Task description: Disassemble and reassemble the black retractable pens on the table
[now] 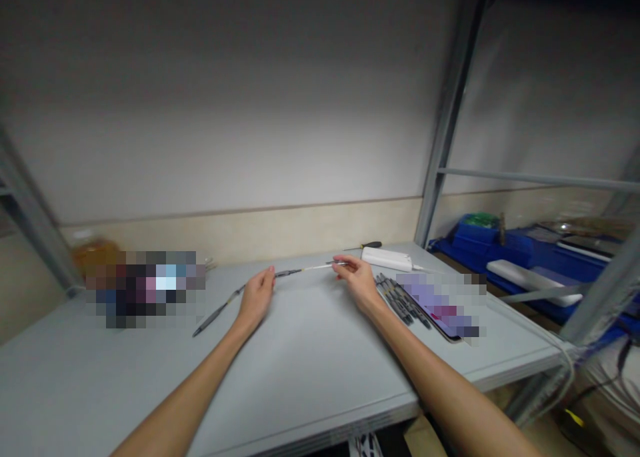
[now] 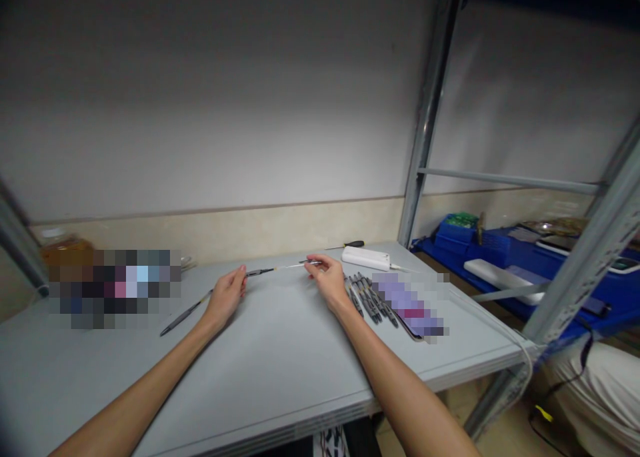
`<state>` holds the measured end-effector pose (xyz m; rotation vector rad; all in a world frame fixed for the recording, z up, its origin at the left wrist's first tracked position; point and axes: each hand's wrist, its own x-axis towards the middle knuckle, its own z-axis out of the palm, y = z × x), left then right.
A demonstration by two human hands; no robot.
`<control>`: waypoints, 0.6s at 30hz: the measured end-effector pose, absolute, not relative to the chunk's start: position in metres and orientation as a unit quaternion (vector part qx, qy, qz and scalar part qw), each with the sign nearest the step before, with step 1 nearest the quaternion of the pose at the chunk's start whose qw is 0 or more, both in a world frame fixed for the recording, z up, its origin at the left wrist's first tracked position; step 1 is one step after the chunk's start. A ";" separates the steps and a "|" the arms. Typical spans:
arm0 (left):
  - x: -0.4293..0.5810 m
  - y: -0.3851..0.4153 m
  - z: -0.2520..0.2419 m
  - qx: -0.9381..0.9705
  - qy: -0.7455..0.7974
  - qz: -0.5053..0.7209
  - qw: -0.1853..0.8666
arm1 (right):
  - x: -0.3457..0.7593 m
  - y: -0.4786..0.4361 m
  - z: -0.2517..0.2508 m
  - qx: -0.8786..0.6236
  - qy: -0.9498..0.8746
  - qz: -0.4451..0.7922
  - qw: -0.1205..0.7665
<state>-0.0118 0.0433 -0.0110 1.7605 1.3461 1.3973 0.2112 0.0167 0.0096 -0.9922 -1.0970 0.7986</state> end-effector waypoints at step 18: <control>-0.010 0.044 -0.013 0.646 0.488 0.515 0.282 | 0.209 0.015 0.010 -0.440 -0.501 0.353 0.657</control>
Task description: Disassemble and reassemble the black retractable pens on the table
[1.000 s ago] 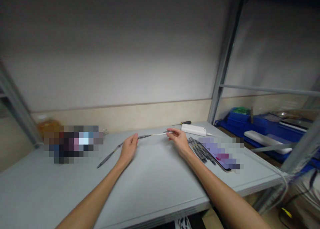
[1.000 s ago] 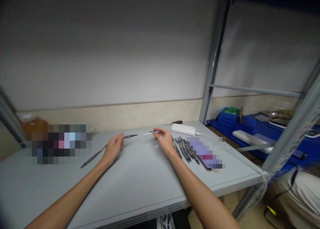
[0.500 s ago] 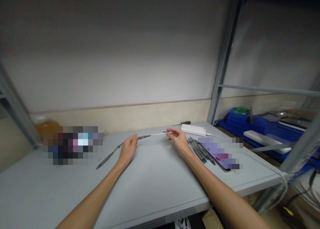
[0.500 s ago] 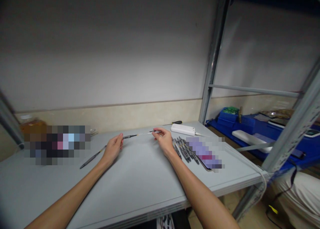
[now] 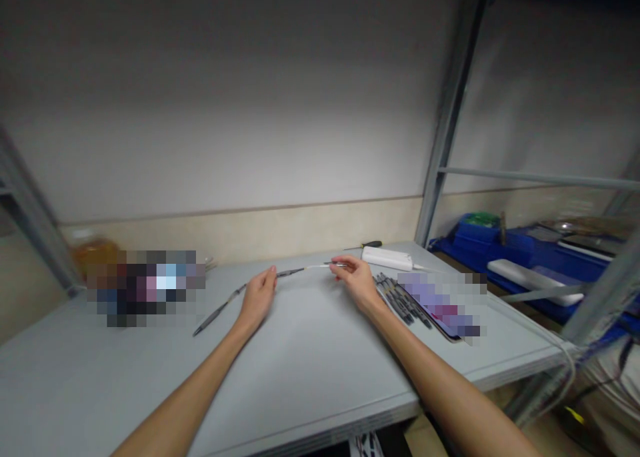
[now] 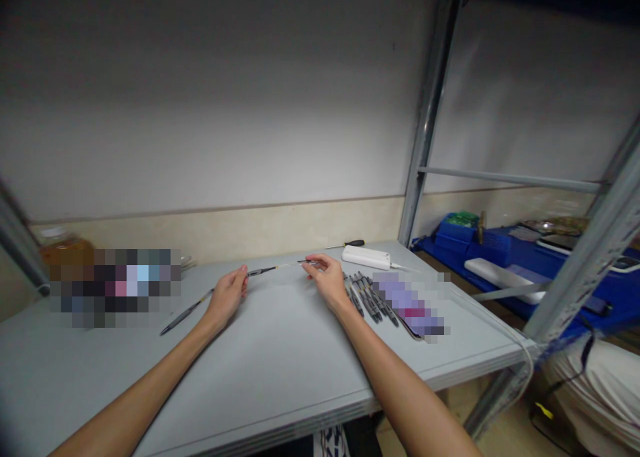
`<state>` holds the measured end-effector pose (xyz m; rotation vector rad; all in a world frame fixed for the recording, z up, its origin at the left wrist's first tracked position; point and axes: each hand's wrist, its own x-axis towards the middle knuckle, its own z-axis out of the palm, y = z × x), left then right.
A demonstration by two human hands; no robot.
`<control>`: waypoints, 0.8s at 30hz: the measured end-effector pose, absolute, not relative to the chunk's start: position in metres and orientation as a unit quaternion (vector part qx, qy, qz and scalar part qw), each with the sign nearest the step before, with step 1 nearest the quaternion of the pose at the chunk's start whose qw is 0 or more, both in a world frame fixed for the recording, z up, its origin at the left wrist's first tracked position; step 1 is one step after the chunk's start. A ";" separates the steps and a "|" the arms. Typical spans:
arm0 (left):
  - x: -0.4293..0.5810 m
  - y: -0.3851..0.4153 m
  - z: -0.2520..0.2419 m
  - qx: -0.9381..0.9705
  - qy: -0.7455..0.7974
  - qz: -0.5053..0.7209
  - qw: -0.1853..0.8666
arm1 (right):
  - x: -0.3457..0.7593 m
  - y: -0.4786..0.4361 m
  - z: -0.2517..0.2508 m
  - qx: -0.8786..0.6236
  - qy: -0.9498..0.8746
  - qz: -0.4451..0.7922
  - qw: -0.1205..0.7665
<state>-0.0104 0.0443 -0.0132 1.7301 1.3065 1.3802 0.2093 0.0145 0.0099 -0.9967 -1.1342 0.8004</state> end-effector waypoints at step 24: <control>0.003 0.020 0.002 0.680 0.432 0.480 0.347 | 0.205 0.008 0.006 -0.540 -0.649 0.252 0.474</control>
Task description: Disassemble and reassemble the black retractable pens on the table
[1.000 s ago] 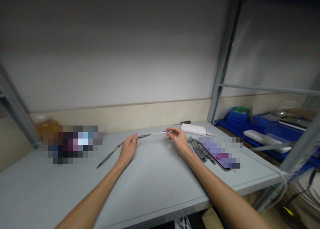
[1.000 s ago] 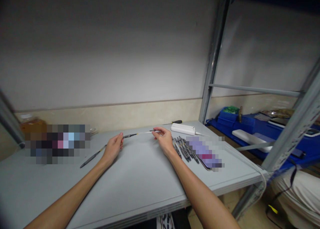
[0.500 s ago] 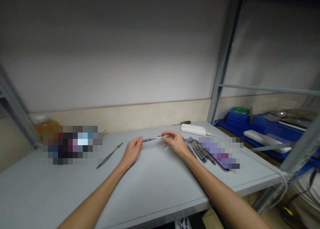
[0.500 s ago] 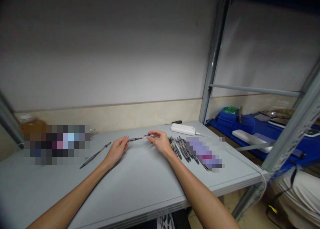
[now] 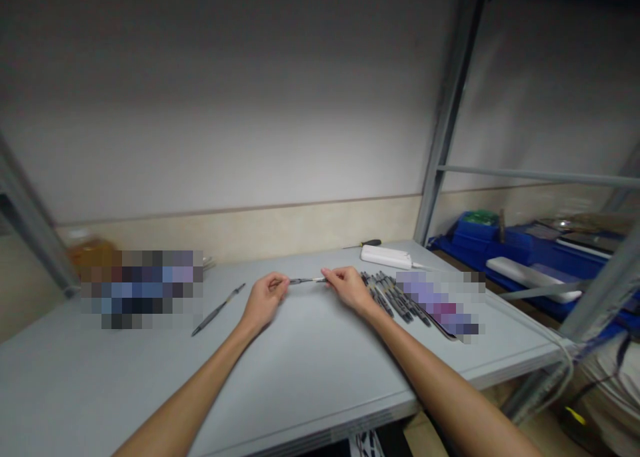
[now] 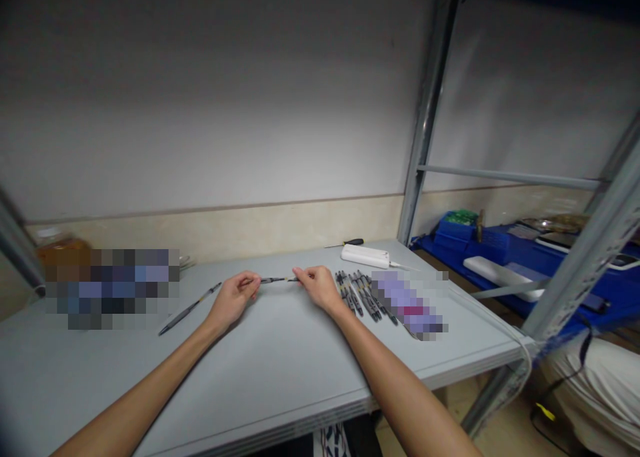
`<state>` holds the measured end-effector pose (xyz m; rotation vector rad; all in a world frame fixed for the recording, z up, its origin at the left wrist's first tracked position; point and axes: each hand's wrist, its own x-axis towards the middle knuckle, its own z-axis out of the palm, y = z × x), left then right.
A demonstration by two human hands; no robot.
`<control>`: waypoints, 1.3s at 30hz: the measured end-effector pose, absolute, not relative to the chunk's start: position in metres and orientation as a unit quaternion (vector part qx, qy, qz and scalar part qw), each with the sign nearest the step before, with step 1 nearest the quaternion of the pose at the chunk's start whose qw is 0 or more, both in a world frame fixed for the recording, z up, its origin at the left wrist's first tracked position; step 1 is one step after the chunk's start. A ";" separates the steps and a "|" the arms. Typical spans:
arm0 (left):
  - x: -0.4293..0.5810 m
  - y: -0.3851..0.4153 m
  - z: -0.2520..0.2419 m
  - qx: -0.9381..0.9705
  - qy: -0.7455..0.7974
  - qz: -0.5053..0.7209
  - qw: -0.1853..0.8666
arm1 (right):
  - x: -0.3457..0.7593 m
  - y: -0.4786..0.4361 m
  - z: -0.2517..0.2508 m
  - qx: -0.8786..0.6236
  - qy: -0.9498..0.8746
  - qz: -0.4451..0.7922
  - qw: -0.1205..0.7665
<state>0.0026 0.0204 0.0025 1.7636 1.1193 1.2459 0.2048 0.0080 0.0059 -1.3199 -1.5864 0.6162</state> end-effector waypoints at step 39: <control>-0.006 0.032 -0.002 0.559 0.416 0.545 0.466 | 0.206 0.010 0.003 -0.475 -0.687 0.275 0.476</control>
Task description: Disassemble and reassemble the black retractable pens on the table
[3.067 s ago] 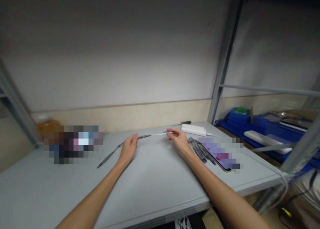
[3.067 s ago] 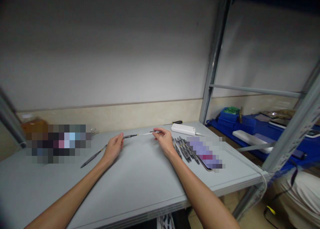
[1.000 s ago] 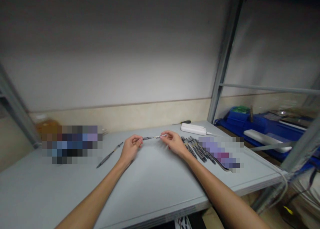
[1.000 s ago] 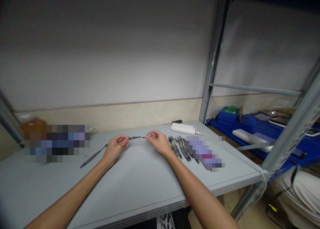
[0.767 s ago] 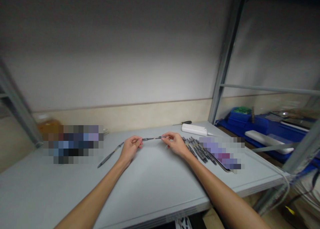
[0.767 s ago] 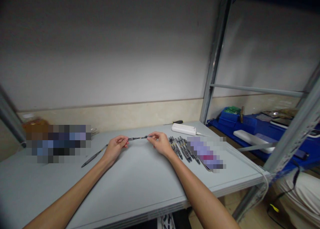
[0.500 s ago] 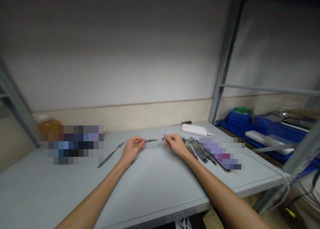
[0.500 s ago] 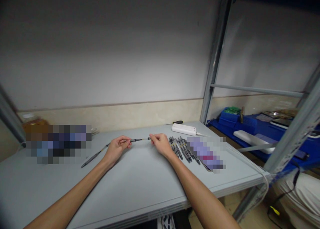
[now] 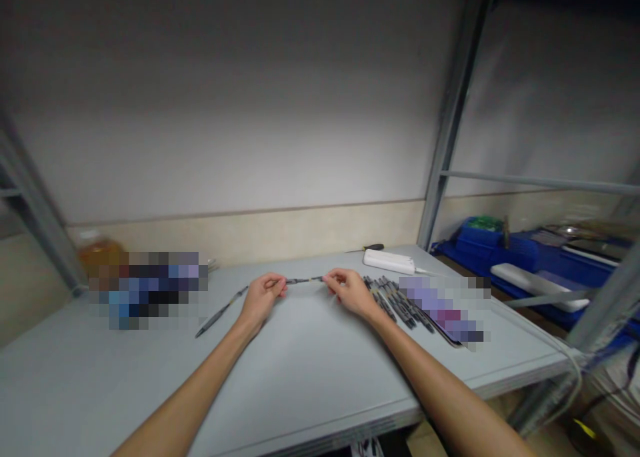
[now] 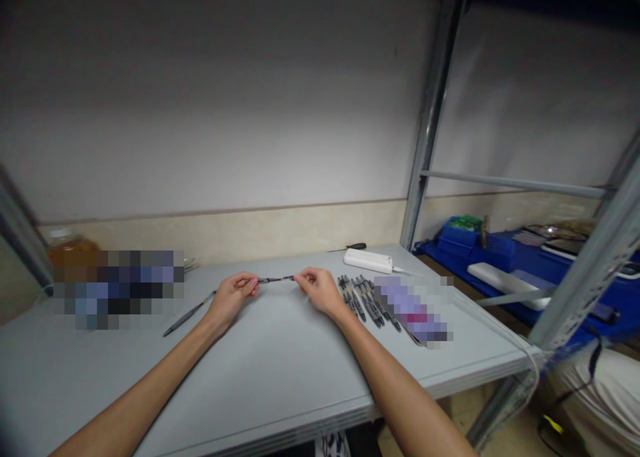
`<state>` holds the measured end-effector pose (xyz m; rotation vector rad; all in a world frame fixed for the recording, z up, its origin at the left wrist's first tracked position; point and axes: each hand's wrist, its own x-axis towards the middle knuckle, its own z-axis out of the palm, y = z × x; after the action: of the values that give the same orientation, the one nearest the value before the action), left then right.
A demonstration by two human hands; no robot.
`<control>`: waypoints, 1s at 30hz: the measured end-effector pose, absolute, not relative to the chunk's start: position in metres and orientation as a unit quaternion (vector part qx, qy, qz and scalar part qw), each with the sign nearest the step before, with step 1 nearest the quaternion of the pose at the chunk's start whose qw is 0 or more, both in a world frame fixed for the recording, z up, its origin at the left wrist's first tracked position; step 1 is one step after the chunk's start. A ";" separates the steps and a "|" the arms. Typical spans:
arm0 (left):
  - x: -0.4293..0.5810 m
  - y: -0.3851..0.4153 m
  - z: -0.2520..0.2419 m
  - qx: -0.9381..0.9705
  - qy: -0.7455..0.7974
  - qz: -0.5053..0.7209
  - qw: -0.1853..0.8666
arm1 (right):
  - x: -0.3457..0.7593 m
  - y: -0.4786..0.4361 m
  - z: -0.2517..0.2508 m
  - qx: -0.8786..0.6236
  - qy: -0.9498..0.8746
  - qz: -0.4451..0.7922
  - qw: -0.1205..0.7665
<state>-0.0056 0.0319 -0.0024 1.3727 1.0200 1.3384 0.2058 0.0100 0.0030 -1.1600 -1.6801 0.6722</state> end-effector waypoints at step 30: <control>-0.004 0.033 -0.003 0.519 0.430 0.544 0.499 | 0.205 0.004 0.008 -0.453 -0.715 0.200 0.494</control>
<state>-0.0042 0.0333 -0.0030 1.2566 1.0397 1.3159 0.2046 0.0044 0.0079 -1.0978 -1.7331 0.4843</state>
